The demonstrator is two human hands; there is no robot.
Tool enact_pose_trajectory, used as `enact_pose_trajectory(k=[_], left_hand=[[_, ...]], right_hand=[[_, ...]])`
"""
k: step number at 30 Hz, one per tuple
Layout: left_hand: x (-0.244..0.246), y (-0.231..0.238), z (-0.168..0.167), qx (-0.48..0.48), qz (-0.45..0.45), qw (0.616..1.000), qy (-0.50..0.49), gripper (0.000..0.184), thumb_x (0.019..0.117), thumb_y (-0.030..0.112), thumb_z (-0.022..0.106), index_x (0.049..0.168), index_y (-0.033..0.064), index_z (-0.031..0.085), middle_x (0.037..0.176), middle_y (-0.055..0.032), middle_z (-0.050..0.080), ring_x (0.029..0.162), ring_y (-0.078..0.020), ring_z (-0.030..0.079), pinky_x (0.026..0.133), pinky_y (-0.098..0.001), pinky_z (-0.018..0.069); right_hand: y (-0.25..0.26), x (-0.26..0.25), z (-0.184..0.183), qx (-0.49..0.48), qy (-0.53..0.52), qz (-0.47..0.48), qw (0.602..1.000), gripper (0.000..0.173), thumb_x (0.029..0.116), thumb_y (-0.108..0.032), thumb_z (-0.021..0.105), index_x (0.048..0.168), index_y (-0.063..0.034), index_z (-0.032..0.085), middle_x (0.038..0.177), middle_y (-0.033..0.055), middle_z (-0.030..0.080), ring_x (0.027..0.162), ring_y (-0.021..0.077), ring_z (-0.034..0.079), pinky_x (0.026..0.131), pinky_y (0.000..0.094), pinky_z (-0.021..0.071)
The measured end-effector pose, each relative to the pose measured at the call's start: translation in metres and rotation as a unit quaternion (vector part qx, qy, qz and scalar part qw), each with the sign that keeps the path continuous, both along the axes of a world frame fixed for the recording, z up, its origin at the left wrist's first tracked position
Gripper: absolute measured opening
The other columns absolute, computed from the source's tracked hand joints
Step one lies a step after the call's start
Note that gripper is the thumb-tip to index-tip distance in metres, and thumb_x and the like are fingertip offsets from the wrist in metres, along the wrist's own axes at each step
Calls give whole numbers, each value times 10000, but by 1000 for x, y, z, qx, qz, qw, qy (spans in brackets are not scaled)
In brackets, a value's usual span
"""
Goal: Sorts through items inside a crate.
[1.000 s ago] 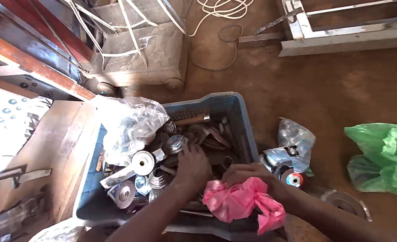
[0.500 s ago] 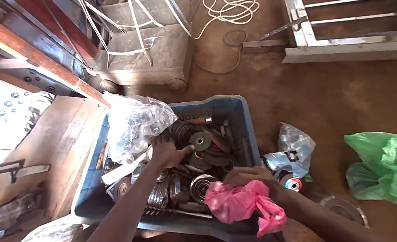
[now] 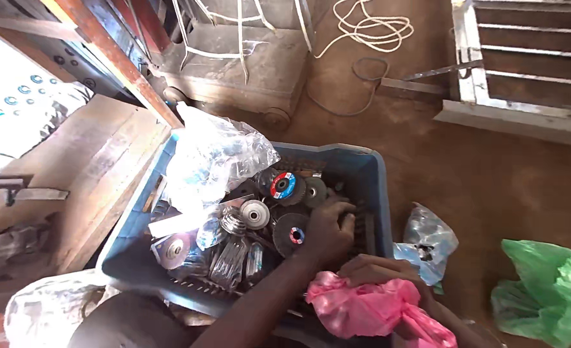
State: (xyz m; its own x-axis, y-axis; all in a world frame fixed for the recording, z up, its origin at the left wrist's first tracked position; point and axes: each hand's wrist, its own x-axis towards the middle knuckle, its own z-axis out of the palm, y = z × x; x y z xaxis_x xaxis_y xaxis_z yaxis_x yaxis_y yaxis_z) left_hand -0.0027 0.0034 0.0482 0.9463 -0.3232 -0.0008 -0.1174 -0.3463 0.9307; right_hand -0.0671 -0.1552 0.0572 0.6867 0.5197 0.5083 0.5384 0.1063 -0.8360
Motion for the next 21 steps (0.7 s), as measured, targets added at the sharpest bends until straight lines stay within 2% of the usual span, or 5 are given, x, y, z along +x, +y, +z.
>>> enact_pose_trajectory(k=[8, 11, 15, 19, 21], left_hand=[[-2, 164, 65, 289, -24, 956, -35, 515, 988, 414, 638, 1389, 92, 622, 1398, -116, 624, 1328, -296, 567, 1112, -547, 455], [-30, 194, 60, 377, -51, 923, 54, 942, 852, 749, 633, 1558, 154, 449, 1615, -100, 417, 1514, -306, 355, 1227, -558, 311], [-78, 188, 22, 485, -79, 870, -35, 1244, 561, 914, 676, 1529, 153, 499, 1650, -292, 277, 1544, -532, 157, 1222, -690, 156], [-73, 191, 13, 478, -69, 875, -39, 1205, 509, 893, 744, 1467, 182, 573, 1657, -209, 321, 1561, -477, 155, 1224, -676, 150], [-72, 198, 5, 448, -64, 890, -62, 1103, 548, 845, 774, 1422, 192, 614, 1637, -150, 380, 1558, -447, 183, 1208, -683, 185]], right_hand=[[-4, -5, -9, 34, 85, -61, 994, 357, 1062, -385, 516, 1051, -92, 720, 1088, 54, 741, 1068, 130, 692, 943, 292, 578], [-1, -26, -4, -31, 136, -238, 961, 205, 950, -228, 677, 1044, -46, 686, 1015, 20, 726, 1012, 59, 680, 910, 261, 576], [25, -2, 33, -18, 244, -361, 900, 128, 899, -62, 656, 1011, -102, 705, 879, -73, 728, 824, 9, 695, 765, 245, 612], [24, 32, 40, -157, 217, -349, 898, 239, 920, -151, 642, 1145, -72, 664, 999, -2, 706, 902, 55, 691, 809, 301, 609], [21, 45, 47, -289, 206, -284, 891, 411, 963, -225, 699, 1335, -76, 608, 1282, 103, 642, 1120, 190, 658, 951, 443, 564]])
